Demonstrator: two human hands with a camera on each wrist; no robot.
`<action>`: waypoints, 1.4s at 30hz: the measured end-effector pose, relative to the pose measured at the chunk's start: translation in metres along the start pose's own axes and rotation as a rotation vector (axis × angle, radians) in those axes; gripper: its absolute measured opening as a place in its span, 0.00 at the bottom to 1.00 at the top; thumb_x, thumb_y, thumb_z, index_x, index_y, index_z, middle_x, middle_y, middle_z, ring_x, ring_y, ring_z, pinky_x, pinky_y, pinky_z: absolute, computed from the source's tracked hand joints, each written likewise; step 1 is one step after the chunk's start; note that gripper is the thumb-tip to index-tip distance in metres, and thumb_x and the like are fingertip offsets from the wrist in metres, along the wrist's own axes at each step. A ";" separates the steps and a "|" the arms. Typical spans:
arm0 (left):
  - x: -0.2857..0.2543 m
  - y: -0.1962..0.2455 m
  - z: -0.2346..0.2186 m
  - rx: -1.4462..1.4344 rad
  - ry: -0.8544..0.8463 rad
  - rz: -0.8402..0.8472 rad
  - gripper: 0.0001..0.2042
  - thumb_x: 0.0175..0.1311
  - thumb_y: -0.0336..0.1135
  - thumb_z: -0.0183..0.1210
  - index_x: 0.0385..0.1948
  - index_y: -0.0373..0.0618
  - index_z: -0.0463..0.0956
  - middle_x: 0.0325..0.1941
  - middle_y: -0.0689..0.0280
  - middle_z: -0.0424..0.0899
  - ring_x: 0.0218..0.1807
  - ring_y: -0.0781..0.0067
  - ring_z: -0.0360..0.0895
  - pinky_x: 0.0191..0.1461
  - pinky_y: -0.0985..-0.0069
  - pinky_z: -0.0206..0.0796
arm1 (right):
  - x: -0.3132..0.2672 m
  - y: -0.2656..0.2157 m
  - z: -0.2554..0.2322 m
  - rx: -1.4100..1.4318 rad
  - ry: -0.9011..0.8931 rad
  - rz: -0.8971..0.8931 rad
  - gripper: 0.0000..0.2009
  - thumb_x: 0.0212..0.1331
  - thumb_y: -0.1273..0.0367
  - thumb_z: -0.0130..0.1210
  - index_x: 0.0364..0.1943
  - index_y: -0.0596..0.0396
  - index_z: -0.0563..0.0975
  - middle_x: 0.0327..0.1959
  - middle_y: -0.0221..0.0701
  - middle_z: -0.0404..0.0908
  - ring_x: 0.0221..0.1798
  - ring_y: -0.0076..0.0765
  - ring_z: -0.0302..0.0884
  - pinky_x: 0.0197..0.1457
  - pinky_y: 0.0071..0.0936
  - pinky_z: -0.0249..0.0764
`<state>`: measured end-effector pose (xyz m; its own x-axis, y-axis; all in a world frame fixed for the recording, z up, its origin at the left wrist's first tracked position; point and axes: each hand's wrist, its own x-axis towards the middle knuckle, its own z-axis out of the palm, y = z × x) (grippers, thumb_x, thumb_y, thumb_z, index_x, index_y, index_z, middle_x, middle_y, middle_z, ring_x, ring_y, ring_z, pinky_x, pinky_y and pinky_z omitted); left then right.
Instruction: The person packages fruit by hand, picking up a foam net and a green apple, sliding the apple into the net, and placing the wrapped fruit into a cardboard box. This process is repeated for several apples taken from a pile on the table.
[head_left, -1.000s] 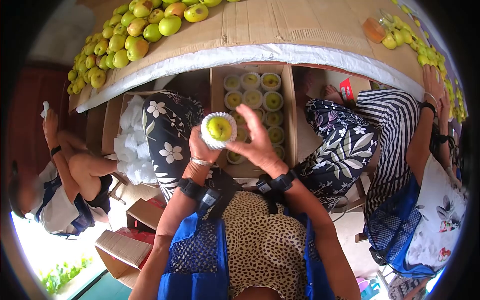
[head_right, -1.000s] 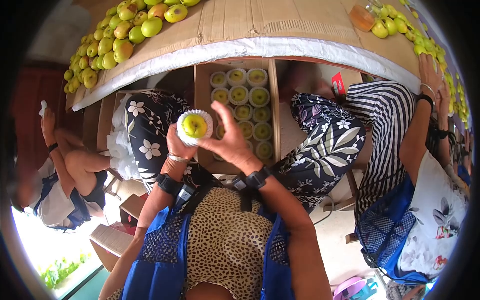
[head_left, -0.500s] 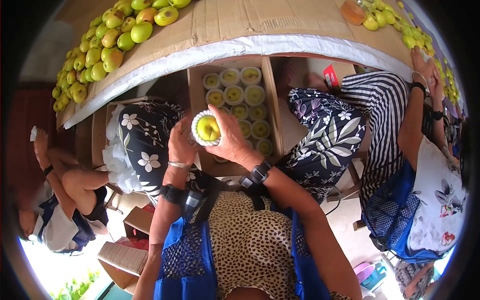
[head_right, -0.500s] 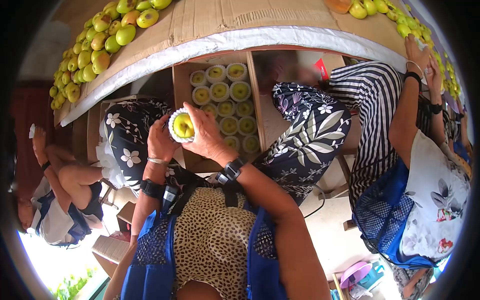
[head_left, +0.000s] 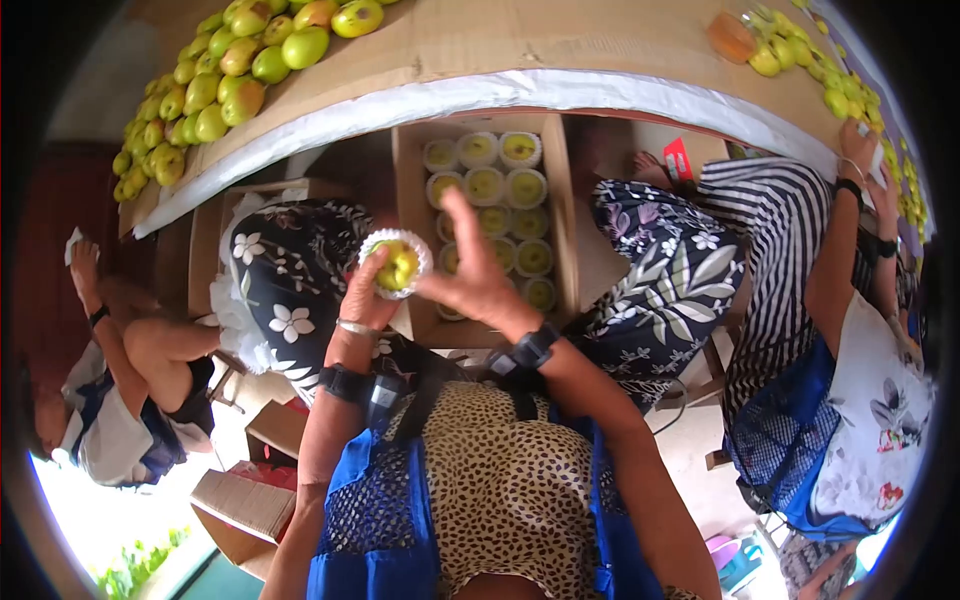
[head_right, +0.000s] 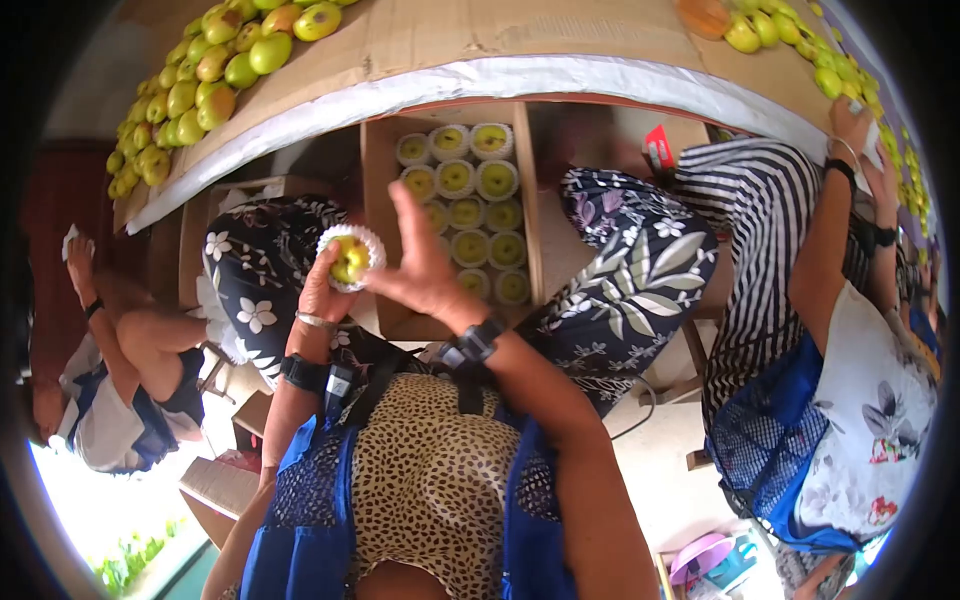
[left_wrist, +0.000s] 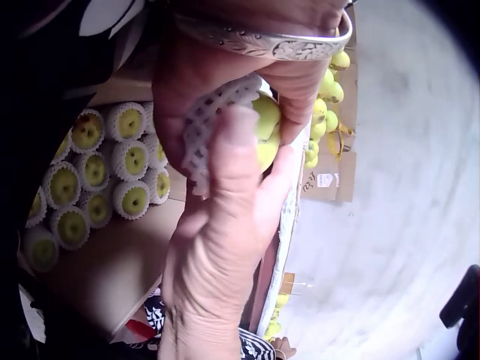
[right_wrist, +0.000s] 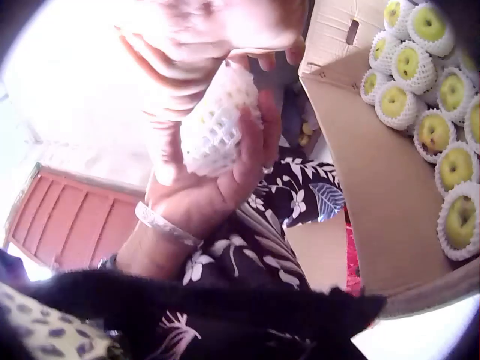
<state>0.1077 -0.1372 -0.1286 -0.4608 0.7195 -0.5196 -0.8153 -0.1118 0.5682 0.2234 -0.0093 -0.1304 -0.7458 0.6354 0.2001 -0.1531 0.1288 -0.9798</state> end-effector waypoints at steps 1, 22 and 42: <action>0.002 0.000 -0.010 0.030 -0.002 0.026 0.19 0.57 0.41 0.57 0.47 0.41 0.69 0.46 0.62 0.76 0.51 0.65 0.72 0.58 0.63 0.62 | 0.007 -0.009 -0.010 0.183 0.027 0.232 0.42 0.40 0.62 0.65 0.61 0.56 0.55 0.58 0.47 0.61 0.60 0.40 0.60 0.60 0.35 0.59; 0.002 0.011 0.011 -0.049 -0.091 0.211 0.24 0.58 0.49 0.54 0.51 0.43 0.66 0.50 0.63 0.74 0.54 0.66 0.69 0.61 0.66 0.58 | 0.059 -0.002 0.014 0.391 -0.463 0.553 0.23 0.43 0.65 0.64 0.44 0.60 0.71 0.39 0.31 0.76 0.42 0.24 0.72 0.48 0.21 0.69; -0.001 0.031 0.000 -0.013 0.249 0.201 0.19 0.61 0.42 0.48 0.52 0.47 0.62 0.54 0.60 0.71 0.54 0.65 0.67 0.60 0.63 0.55 | 0.002 0.167 -0.027 -0.258 -0.266 0.955 0.26 0.42 0.60 0.63 0.44 0.64 0.73 0.42 0.38 0.77 0.43 0.32 0.73 0.47 0.27 0.67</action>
<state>0.0830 -0.1414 -0.1098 -0.6835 0.4926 -0.5386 -0.7028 -0.2448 0.6680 0.2135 0.0339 -0.2931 -0.6075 0.3730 -0.7013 0.7011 -0.1632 -0.6941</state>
